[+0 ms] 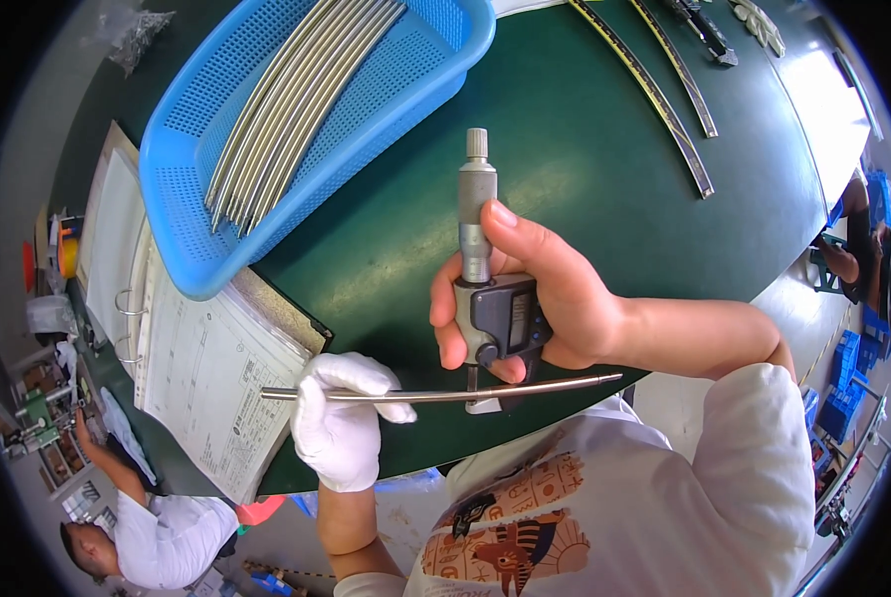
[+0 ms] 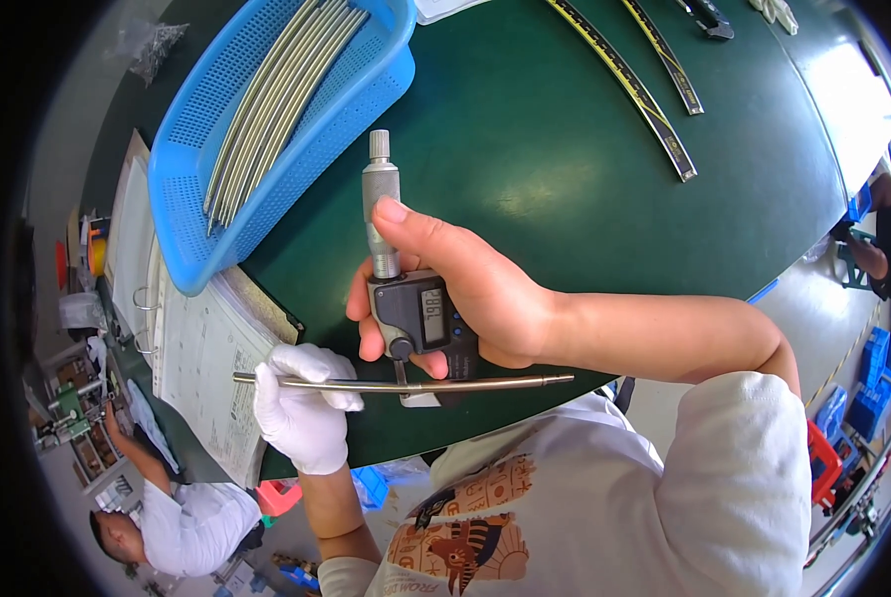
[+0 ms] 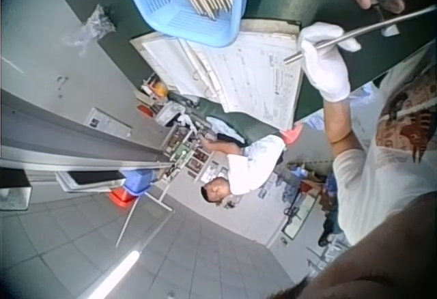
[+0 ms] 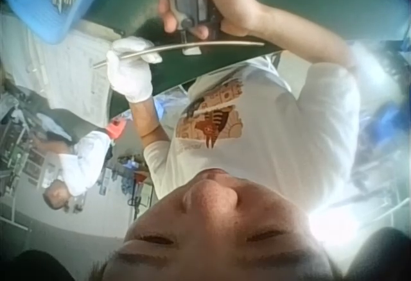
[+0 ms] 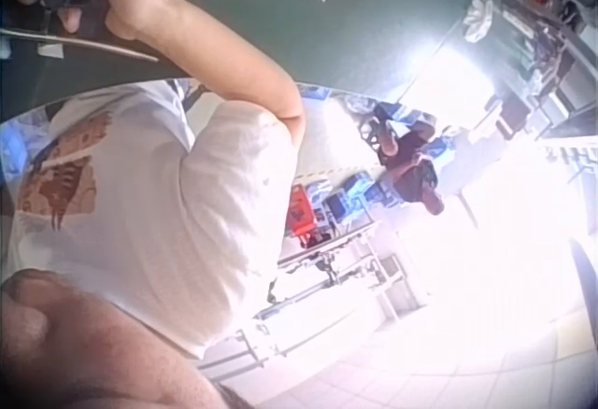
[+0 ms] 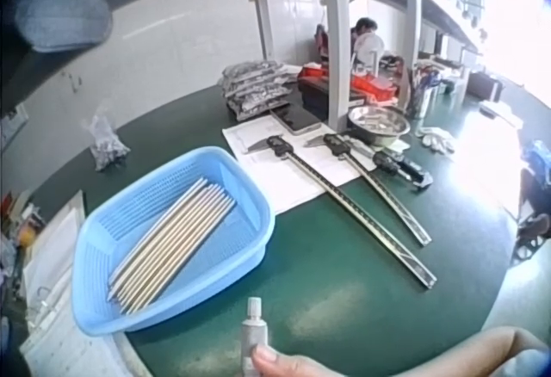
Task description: Measuring the diameter or length of thin metal rods using a digital micrometer at a factory quality control station.
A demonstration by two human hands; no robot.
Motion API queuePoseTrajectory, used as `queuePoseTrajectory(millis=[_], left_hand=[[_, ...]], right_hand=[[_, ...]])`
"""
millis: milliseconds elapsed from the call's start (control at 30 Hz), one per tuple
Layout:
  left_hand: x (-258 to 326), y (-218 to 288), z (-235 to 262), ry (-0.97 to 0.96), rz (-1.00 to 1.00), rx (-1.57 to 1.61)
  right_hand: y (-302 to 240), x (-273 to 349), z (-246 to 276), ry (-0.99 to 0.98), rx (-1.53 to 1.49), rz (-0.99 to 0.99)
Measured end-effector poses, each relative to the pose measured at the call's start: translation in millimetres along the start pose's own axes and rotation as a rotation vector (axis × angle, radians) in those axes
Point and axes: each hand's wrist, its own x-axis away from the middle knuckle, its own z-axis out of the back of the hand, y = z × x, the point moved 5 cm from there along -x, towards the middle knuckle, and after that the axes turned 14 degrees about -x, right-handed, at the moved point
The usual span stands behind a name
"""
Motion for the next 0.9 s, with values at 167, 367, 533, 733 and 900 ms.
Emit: queuePoseTrajectory(millis=[167, 367, 533, 733, 900], left_hand=[[-1, 2, 0, 0.020, 0.001, 0.031], [1, -5, -5, -0.047, 0.025, 0.022], [1, -6, -6, -0.045, 0.064, 0.007], [1, -6, -6, -0.052, 0.071, 0.008], [0, -3, -1, -0.066, 0.075, 0.009]], right_hand=[[1, 0, 0, -0.025, -0.037, 0.002], [1, 1, 2, 0.020, -0.066, -0.029], [1, 1, 1, -0.015, -0.039, -0.004], [0, 0, 0, 0.008, -0.002, -0.009], [1, -2, 2, -0.026, 0.020, 0.002]])
